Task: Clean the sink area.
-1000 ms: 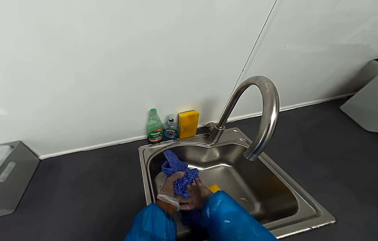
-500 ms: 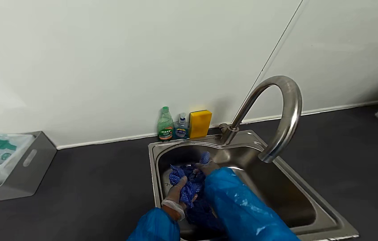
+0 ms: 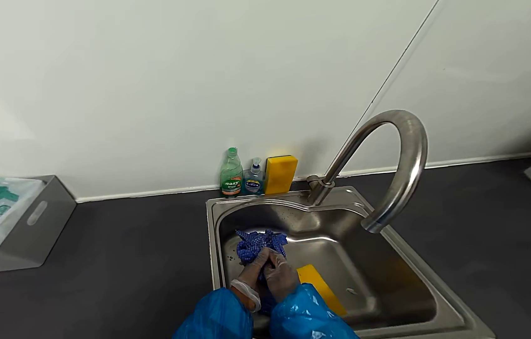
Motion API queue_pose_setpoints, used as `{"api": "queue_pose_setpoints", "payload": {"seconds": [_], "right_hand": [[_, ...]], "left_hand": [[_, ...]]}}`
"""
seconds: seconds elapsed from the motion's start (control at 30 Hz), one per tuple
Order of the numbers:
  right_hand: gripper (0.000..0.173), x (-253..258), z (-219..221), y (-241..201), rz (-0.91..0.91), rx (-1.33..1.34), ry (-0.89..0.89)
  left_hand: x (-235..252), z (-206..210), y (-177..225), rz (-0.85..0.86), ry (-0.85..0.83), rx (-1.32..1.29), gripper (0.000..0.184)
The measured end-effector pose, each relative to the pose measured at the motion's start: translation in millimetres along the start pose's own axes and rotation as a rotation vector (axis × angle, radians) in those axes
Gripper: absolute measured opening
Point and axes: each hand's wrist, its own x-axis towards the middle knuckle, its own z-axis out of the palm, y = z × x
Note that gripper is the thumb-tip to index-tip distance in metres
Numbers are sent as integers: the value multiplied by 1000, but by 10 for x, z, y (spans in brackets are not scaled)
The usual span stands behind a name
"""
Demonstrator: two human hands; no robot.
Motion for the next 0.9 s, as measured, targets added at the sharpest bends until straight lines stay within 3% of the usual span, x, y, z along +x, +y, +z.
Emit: {"api": "queue_pose_setpoints", "payload": {"seconds": [0.07, 0.13, 0.2, 0.27, 0.33, 0.4, 0.43, 0.5, 0.57, 0.7, 0.8, 0.9], "right_hand": [[31, -82, 76, 45, -92, 89, 101], [25, -125, 159, 75, -91, 293, 155], [20, -116, 152, 146, -54, 599, 144], [18, -59, 54, 221, 106, 820, 142], [34, 69, -41, 372, 190, 913, 124], [71, 163, -25, 590, 91, 1012, -94], [81, 185, 56, 648, 28, 1072, -172], [54, 212, 150, 642, -116, 1239, -299], [45, 333, 75, 624, -328, 1325, -523], [43, 575, -42, 732, -491, 1260, -761], [31, 626, -164, 644, -527, 1064, -713], [38, 613, -262, 521, -566, 954, -642]], "left_hand": [[-45, -22, 67, -26, -6, -28, 41], [-80, -16, 128, 18, 49, -121, 25], [-61, -15, 176, 86, 111, -225, 12], [-53, -72, 274, 152, 135, -340, 11], [-72, -106, 350, 206, 84, -371, 5], [-159, -51, 302, 231, -24, -295, 13], [-224, 4, 251, 223, -61, -266, 15], [-320, 93, 166, 179, -152, -246, 19], [-330, 88, 144, 124, -305, -258, 17], [-305, -53, 124, -22, -475, -203, 9], [-292, -97, 172, -68, -540, -122, 13], [-286, -75, 204, -100, -610, -85, 13]]}}
